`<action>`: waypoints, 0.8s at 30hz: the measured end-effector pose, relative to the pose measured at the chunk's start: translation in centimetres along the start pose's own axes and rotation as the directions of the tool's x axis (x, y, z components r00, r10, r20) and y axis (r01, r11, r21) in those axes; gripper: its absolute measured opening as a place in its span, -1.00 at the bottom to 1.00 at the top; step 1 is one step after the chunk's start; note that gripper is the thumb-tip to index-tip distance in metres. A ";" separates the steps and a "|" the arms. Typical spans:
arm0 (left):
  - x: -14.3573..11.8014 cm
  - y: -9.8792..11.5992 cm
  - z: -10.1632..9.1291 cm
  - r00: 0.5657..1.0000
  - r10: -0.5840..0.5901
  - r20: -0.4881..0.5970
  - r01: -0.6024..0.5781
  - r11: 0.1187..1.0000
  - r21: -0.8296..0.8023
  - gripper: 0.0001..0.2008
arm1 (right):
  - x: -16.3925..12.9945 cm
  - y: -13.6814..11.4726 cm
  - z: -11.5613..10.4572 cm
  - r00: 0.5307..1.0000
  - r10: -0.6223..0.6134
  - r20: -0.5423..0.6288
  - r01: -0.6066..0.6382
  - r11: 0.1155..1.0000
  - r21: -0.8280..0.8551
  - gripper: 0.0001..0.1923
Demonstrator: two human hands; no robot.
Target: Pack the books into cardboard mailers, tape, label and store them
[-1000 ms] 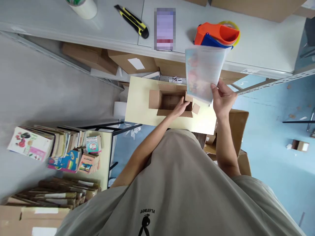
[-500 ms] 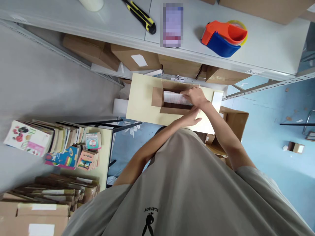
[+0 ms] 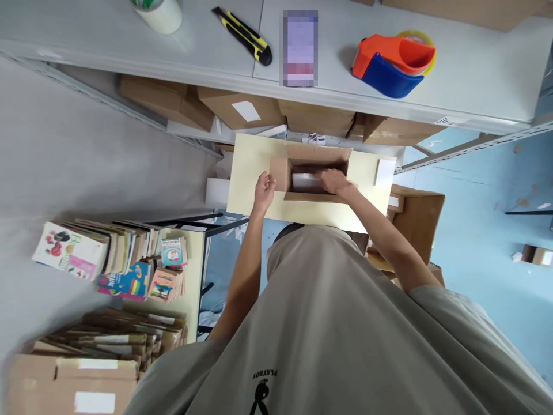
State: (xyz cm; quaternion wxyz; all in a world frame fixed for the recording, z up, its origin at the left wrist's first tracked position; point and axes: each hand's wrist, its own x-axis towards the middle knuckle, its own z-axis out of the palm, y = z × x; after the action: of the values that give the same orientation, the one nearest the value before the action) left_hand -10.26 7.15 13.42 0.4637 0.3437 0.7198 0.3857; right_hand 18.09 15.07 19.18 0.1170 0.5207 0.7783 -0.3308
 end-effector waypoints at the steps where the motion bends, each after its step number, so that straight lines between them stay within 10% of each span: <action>1: -0.1 -0.1 0.2 1.000 0.028 -0.002 -0.028 0.999 -0.020 -0.07 | -0.6 0.4 0.1 0.999 -0.027 -0.043 0.029 0.998 0.059 -0.53; 5: -2.2 0.9 0.5 0.991 0.131 -0.012 -0.131 0.990 -0.055 -0.11 | -5.0 3.6 0.6 0.918 -0.039 -0.393 0.160 0.946 0.280 -0.49; 8: -4.2 1.9 0.8 0.976 0.204 0.070 -0.202 0.979 -0.039 -0.21 | -8.3 7.2 2.4 0.754 0.276 -0.596 0.054 0.878 0.475 -0.34; 10: -5.2 2.3 1.2 0.959 0.248 0.140 -0.251 0.968 0.005 -0.26 | -9.4 9.4 4.6 0.693 0.504 -0.516 -0.073 0.761 0.645 -0.23; 15: -6.3 2.4 2.6 0.890 0.313 0.332 -0.381 0.910 0.163 -0.28 | -9.1 11.3 9.5 0.751 0.652 -0.105 -0.181 0.355 0.917 -0.19; 19: -6.0 2.1 2.8 0.851 0.299 0.432 -0.436 0.861 0.262 -0.19 | -8.8 10.0 10.0 0.643 0.668 -0.375 -0.029 0.510 0.860 -0.09; 24: -5.6 1.4 2.9 0.815 0.272 0.511 -0.482 0.807 0.340 -0.10 | -8.5 7.1 8.8 0.786 0.416 -0.457 0.096 0.648 0.755 -0.07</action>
State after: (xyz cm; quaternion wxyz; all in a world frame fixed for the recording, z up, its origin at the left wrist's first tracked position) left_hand -5.48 3.75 16.11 0.4311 0.6596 0.5805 0.2054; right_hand 26.57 4.93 14.21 -0.3259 0.6683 0.5157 -0.4257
